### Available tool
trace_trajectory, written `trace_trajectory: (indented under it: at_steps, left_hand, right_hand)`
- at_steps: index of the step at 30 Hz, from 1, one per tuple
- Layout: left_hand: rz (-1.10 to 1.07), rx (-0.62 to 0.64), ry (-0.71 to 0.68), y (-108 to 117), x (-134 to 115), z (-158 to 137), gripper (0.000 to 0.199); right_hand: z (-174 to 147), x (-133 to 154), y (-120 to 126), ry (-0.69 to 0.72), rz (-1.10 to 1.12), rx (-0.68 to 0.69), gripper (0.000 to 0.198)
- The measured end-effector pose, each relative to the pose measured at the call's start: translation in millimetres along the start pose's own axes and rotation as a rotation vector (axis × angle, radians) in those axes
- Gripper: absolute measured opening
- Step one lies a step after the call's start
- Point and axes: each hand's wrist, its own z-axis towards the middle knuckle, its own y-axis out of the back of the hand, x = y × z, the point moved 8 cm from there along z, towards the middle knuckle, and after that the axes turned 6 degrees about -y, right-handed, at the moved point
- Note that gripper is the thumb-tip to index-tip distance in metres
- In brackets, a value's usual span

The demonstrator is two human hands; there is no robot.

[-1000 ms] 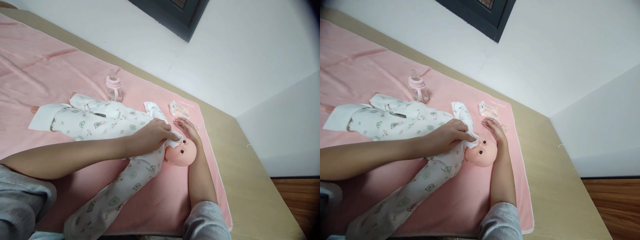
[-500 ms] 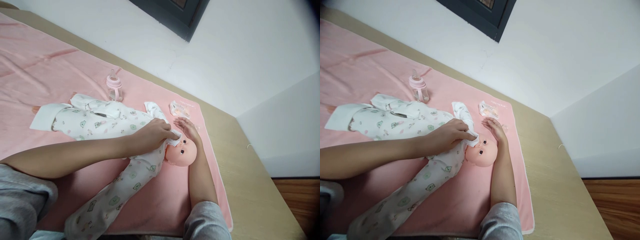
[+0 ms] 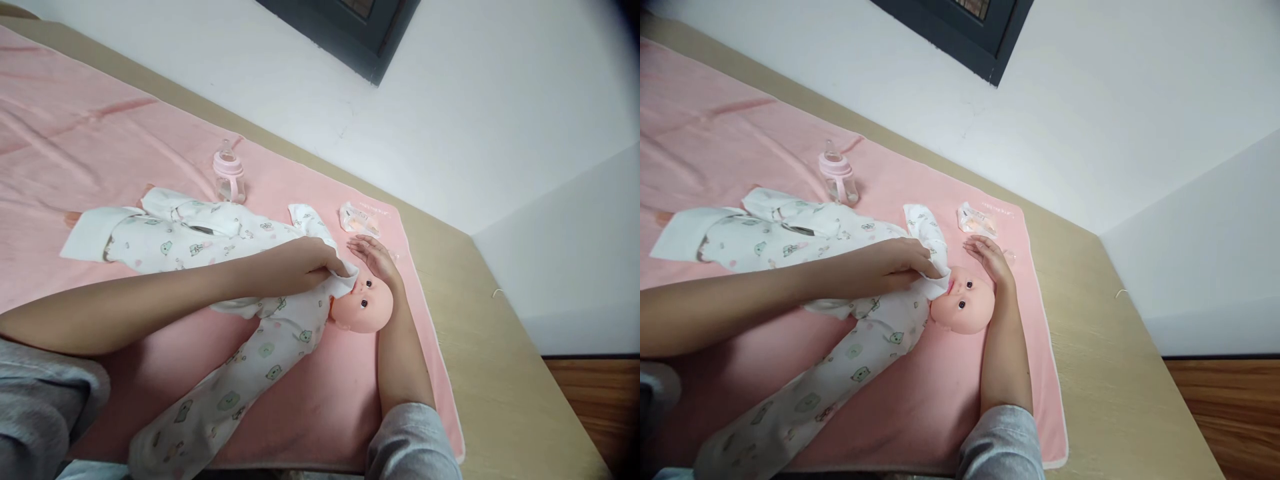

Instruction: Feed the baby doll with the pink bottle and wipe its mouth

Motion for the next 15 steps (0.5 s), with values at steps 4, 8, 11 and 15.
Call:
trace_trajectory:
  at_steps: [4, 8, 11, 15]
  left_hand:
    - [0.056, 0.028, 0.036, -9, 4, -1, 0.043]
    - [0.056, -0.008, 0.1, -15, 11, 0, 0.033]
    - [0.065, -0.064, 0.11, -18, 16, 1, 0.019]
    - [0.089, -0.144, 0.057, -19, 15, 2, 0.013]
  right_hand:
    - [0, 0, 0, 0.0, 0.003, 0.0, 0.033]
    - [0, 0, 1, 0.002, -0.002, -0.002, 0.034]
    - [0, -1, 1, 0.003, -0.009, -0.001, 0.034]
    - [1, 0, 1, 0.003, -0.014, -0.005, 0.035]
